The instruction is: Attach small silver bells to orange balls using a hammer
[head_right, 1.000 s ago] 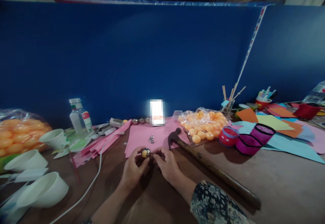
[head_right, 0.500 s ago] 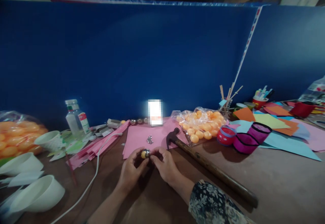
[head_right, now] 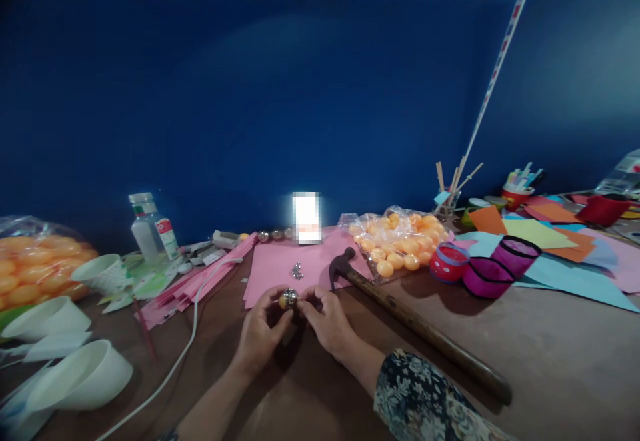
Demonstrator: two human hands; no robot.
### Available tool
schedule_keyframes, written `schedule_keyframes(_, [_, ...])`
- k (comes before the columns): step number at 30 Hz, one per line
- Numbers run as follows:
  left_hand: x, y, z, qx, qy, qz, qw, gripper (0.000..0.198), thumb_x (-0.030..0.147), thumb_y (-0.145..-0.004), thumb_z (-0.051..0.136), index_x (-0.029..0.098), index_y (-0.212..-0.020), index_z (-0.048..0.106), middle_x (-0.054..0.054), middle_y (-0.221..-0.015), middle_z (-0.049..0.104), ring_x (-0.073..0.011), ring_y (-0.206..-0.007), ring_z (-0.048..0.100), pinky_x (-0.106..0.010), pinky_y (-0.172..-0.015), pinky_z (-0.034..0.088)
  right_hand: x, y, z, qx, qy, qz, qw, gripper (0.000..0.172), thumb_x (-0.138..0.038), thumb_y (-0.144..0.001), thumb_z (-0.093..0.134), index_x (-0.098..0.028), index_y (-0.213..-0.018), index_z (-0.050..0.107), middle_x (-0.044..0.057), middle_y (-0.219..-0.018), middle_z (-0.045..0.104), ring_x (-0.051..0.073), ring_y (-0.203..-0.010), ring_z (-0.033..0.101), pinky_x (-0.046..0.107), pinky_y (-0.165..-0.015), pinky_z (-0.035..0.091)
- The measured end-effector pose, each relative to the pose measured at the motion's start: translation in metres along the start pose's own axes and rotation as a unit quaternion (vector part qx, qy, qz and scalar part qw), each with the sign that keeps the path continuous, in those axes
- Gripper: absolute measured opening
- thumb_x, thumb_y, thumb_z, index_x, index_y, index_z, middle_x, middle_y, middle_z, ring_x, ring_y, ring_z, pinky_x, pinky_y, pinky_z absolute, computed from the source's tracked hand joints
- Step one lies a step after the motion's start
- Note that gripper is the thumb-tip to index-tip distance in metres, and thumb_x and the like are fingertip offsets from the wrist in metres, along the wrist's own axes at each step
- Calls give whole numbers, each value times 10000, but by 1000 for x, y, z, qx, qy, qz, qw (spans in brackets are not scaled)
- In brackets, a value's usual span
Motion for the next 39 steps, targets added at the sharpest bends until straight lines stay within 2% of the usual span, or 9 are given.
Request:
schedule_keyframes(5, [4, 0, 1, -6, 15, -6, 1000, 343, 202, -687, 568, 159, -1018, 490, -66, -930, 632, -174, -820, 623, -298, -748, 499, 4, -1, 0, -2, 8, -4, 1000, 158, -311, -746, 547, -155, -770, 541, -19, -636, 535, 96, -558, 493, 191, -495, 390])
schedule_keyframes(9, [6, 0, 1, 2, 4, -4, 1000, 321, 213, -678, 574, 162, -988, 504, -50, -906, 627, -166, -813, 618, -291, -746, 495, -6, -2, -8, 14, 141, -123, 982, 89, -223, -787, 484, -171, -797, 555, 9, -721, 584, 128, -663, 546, 230, -618, 432])
schedule_keyframes(11, [4, -1, 0, 13, -2, -5, 1000, 316, 222, -685, 570, 165, -990, 510, -47, -906, 626, -163, -811, 617, -292, -748, 493, -12, -3, -14, 40, 239, -181, 953, 101, -183, -788, 474, -180, -819, 571, 29, -780, 609, 148, -721, 558, 253, -682, 426])
schedule_keyframes(14, [0, -2, -2, 40, -16, -9, 999, 329, 244, -687, 576, 164, -1001, 521, -58, -941, 624, -169, -828, 614, -300, -759, 488, -12, -6, -19, 52, 363, -205, 907, 126, -162, -796, 470, -187, -838, 586, 44, -814, 630, 162, -734, 564, 258, -684, 411])
schedule_keyframes(18, [-4, -4, -4, 62, -22, -8, 998, 357, 264, -686, 588, 157, -1022, 529, -80, -976, 625, -179, -852, 611, -308, -769, 484, -14, -13, -15, 34, 495, -185, 849, 164, -189, -850, 423, -189, -847, 586, 46, -816, 634, 156, -718, 572, 237, -651, 397])
schedule_keyframes(23, [-4, -4, -5, 71, -46, 11, 996, 343, 238, -688, 584, 151, -1017, 541, -85, -974, 623, -186, -864, 601, -325, -786, 477, -16, -31, 4, -35, 657, -124, 743, 184, -157, -858, 410, -200, -924, 577, 65, -863, 630, 157, -722, 591, 216, -585, 392])
schedule_keyframes(25, [-2, -4, -6, 75, -45, 21, 996, 332, 230, -691, 578, 152, -1012, 542, -82, -963, 623, -184, -853, 602, -326, -780, 478, -14, -38, 9, -40, 677, -121, 724, 198, -144, -855, 411, -206, -954, 571, 67, -875, 628, 168, -746, 597, 216, -579, 393])
schedule_keyframes(33, [-1, -4, -7, 87, -33, 3, 996, 325, 224, -689, 566, 145, -1004, 538, -86, -939, 616, -169, -765, 604, -312, -708, 495, -9, -50, 8, -46, 675, -123, 726, 190, -156, -848, 437, -202, -926, 604, 73, -871, 636, 187, -843, 589, 222, -656, 410])
schedule_keyframes(39, [3, -3, -8, 92, -14, 14, 996, 296, 214, -675, 568, 160, -966, 555, -62, -891, 623, -172, -782, 604, -302, -699, 497, -4, -68, -1, -41, 642, -101, 759, 199, -183, -867, 426, -159, -848, 623, 81, -843, 641, 194, -837, 593, 277, -714, 439])
Point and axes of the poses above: each hand's wrist, its own y-axis away from the middle knuckle, its own z-axis out of the palm, x = y × z, the point moved 5 cm from there along -y, towards the middle knuckle
